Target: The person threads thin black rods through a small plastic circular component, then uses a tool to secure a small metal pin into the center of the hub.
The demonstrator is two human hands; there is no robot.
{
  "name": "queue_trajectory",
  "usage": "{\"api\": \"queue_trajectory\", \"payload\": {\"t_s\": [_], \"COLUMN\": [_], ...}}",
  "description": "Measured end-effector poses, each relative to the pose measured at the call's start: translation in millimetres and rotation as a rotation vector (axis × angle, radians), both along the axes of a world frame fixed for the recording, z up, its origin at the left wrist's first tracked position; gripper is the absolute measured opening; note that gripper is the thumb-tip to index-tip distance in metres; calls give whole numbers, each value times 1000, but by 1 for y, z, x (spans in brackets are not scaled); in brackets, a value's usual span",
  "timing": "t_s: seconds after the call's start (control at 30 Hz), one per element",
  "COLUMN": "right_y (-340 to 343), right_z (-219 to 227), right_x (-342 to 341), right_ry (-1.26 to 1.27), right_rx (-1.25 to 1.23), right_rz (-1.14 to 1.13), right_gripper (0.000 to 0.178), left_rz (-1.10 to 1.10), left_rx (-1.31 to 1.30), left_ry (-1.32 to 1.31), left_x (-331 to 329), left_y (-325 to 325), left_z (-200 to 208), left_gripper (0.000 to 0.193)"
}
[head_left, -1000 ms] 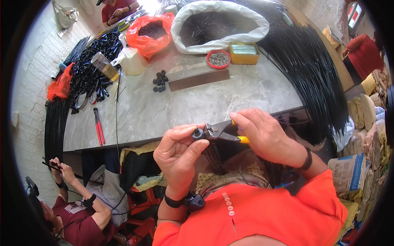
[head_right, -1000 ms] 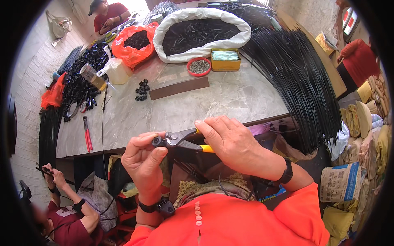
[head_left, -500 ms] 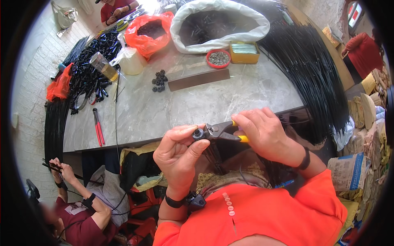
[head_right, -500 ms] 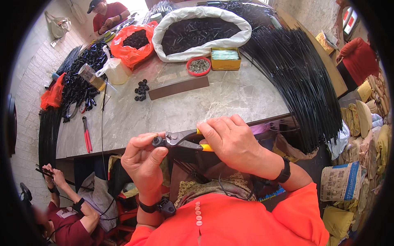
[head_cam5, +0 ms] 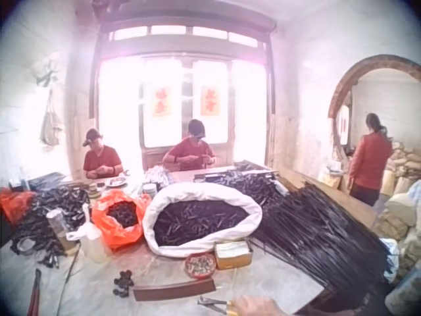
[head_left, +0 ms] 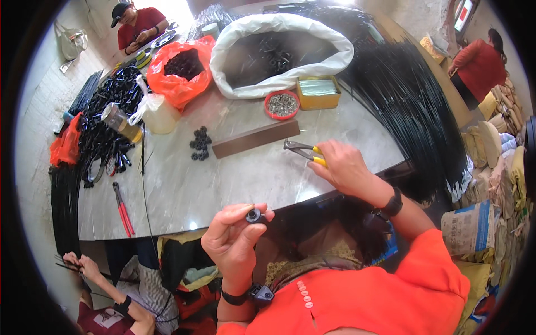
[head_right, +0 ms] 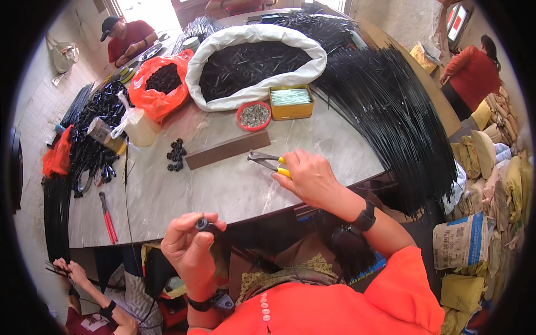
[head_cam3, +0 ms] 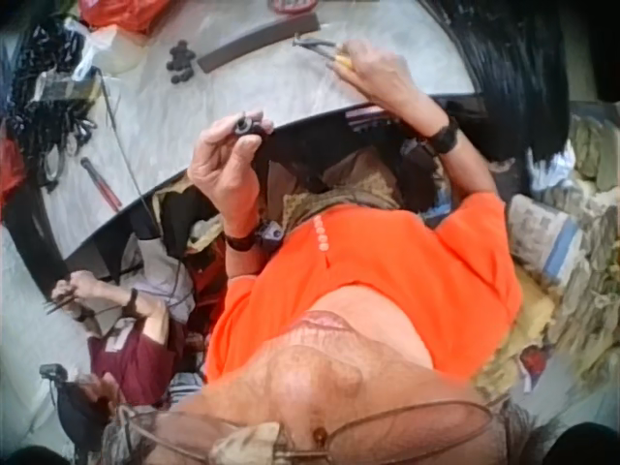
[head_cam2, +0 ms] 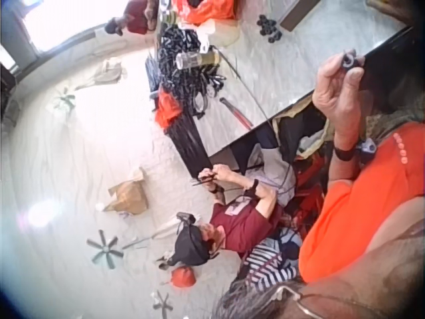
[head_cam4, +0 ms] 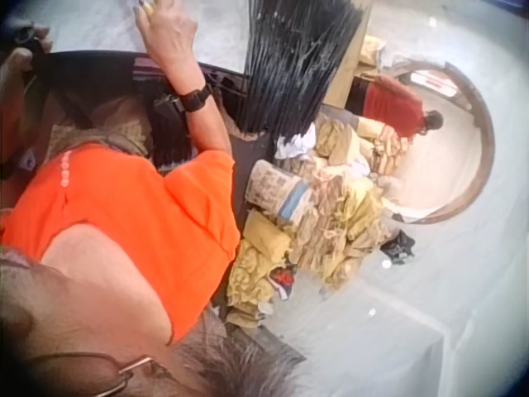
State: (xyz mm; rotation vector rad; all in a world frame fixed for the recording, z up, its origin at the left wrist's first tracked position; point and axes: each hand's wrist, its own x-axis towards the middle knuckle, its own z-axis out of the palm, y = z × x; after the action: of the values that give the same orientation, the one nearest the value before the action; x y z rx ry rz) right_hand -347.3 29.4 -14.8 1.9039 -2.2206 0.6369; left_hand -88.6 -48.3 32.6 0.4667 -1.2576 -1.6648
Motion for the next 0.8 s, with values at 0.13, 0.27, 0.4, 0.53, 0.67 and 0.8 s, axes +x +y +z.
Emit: {"api": "queue_trajectory", "payload": {"t_s": [0.13,0.27,0.4,0.53,0.67,0.8], "right_y": [-15,-24,-33,-72,-127,-158], "right_z": [-11,-6,9,25,20,8], "right_x": [-20,-14,-19,-35,-58,-66], "right_ry": [79,125,162,55,139,314], "right_rx": [19,118,282,175,30,172], "right_rz": [-79,-53,-52,52,75,96], "right_gripper": [40,44,47,29,8,9], "left_rz": [-4,-12,-37,-48,-65,-26], "left_rx": [-20,-9,-14,-1,16,-11], "left_ry": [6,13,38,43,29,-6], "left_x": [-4,-4,-5,-2,-3,-4], "left_y": [-11,-20,-27,-29,-30,-25], "left_z": [-7,-11,-15,-15,-17,-16], "left_gripper": [26,26,28,28,30,28]}}
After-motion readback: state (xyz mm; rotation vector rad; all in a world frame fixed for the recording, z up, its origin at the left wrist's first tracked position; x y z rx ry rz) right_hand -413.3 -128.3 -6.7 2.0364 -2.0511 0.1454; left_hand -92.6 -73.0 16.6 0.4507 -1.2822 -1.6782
